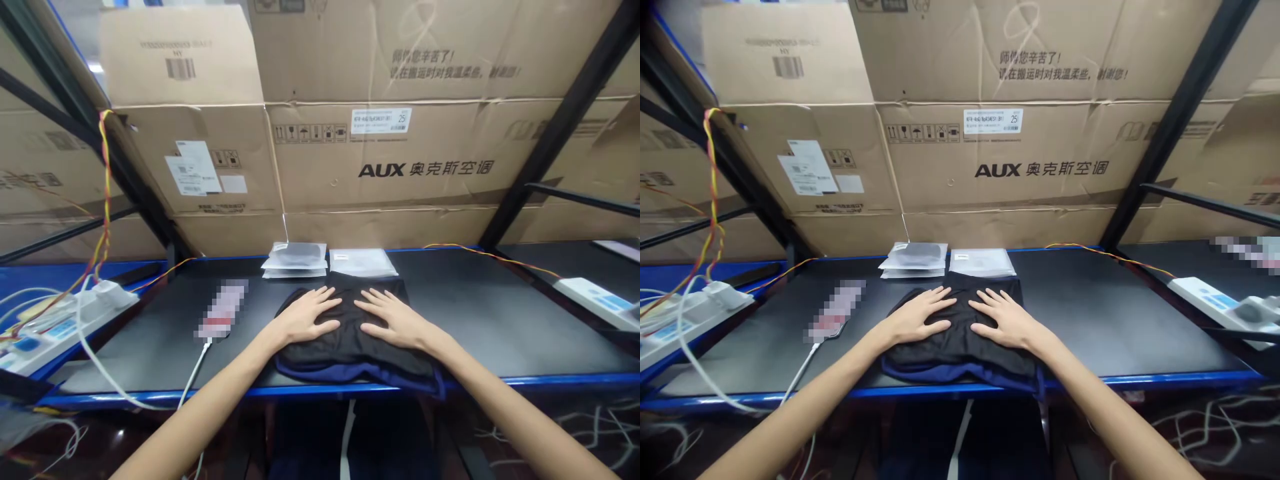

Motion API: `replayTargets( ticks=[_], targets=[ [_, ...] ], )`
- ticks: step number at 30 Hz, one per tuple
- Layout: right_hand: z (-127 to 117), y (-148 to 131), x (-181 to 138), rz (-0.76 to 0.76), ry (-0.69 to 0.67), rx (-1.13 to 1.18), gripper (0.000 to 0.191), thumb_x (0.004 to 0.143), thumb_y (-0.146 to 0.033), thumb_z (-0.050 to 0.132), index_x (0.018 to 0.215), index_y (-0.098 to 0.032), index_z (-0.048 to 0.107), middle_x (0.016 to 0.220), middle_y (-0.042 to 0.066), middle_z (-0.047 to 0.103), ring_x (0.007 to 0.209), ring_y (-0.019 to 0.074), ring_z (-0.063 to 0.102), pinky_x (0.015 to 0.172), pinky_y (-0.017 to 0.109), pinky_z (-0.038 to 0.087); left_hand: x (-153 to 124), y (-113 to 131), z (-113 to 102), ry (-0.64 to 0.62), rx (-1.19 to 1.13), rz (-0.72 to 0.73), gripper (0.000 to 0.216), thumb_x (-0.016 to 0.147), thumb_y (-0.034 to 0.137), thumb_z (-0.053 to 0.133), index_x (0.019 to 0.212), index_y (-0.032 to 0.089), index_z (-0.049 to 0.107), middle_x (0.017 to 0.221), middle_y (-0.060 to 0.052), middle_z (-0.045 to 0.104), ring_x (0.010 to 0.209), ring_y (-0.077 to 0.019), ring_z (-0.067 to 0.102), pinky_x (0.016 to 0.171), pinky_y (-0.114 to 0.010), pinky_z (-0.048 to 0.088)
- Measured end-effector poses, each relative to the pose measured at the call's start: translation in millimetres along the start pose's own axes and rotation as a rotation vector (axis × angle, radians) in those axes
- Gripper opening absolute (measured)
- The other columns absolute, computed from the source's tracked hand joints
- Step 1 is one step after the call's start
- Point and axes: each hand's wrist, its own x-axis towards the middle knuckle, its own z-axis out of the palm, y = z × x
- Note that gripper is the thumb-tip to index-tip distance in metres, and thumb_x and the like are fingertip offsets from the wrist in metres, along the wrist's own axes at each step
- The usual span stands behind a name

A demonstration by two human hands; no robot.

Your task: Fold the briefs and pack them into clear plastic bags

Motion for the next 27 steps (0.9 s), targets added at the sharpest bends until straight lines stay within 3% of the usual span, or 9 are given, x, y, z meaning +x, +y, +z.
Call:
replayTargets(
  ticks=[8,14,18,21,24,27],
  targets=[
    [-0.9,0.7,-1.2,0.0,0.005,-0.001,0.056,0.093,-0.056,0.052,0.143,-0.032,0.047,0.154,0.008,0.034,0.143,0.0319,0.028,0.116,0.058,0.024,-0.8,1.9,-0.5,0.014,-0.011,-0.012,0.056,0.094,0.051,0.052,0.144,0.028,0.045,0.155,-0.009,0.034,0.144,-0.0286,0.032,0.116,-0.049,0.031],
    [1.3,1.0,-2.1,-0.009,0.052,0.008,0.049,0.095,-0.051,0.05,0.14,-0.032,0.051,0.151,0.007,0.042,0.142,0.0304,0.033,0.115,0.058,0.028,1.8,1.3,-0.8,0.131,-0.018,-0.008,0.038,0.097,0.04,0.049,0.129,0.023,0.061,0.145,-0.01,0.051,0.133,-0.0237,0.048,0.11,-0.041,0.042],
    [-0.7,7.0,-0.6,-0.032,0.208,-0.019,0.039,0.098,-0.043,0.047,0.13,-0.027,0.061,0.137,0.007,0.06,0.131,0.0262,0.05,0.108,0.048,0.043,8.6,-4.6,-0.6,0.238,-0.049,-0.033,0.032,0.099,0.032,0.046,0.123,0.021,0.064,0.13,-0.009,0.061,0.119,-0.0202,0.059,0.103,-0.035,0.048],
    [-7.3,21.3,1.9,0.043,0.385,-0.146,0.031,0.097,-0.035,0.049,0.118,-0.025,0.068,0.121,0.006,0.07,0.114,0.0237,0.062,0.1,0.042,0.05,17.0,-12.8,-1.8,0.292,-0.081,-0.073,0.032,0.1,0.027,0.042,0.121,0.019,0.065,0.115,-0.008,0.067,0.103,-0.0178,0.065,0.094,-0.032,0.052],
    [-13.9,39.7,3.8,0.17,0.485,-0.231,0.029,0.094,-0.028,0.047,0.11,-0.023,0.071,0.114,0.009,0.072,0.107,0.0291,0.063,0.091,0.049,0.052,28.2,-22.2,-1.3,0.259,-0.059,-0.128,0.033,0.098,0.023,0.043,0.124,0.019,0.063,0.117,-0.008,0.069,0.106,-0.0191,0.066,0.096,-0.031,0.051],
    [-15.0,52.9,3.9,0.243,0.499,-0.266,0.028,0.091,-0.026,0.048,0.104,-0.021,0.073,0.113,0.012,0.072,0.103,0.0337,0.062,0.081,0.051,0.053,42.9,-30.3,2.6,0.217,-0.028,-0.179,0.038,0.097,0.023,0.042,0.13,0.02,0.059,0.119,-0.007,0.07,0.108,-0.0215,0.066,0.095,-0.032,0.051]
  ],
)
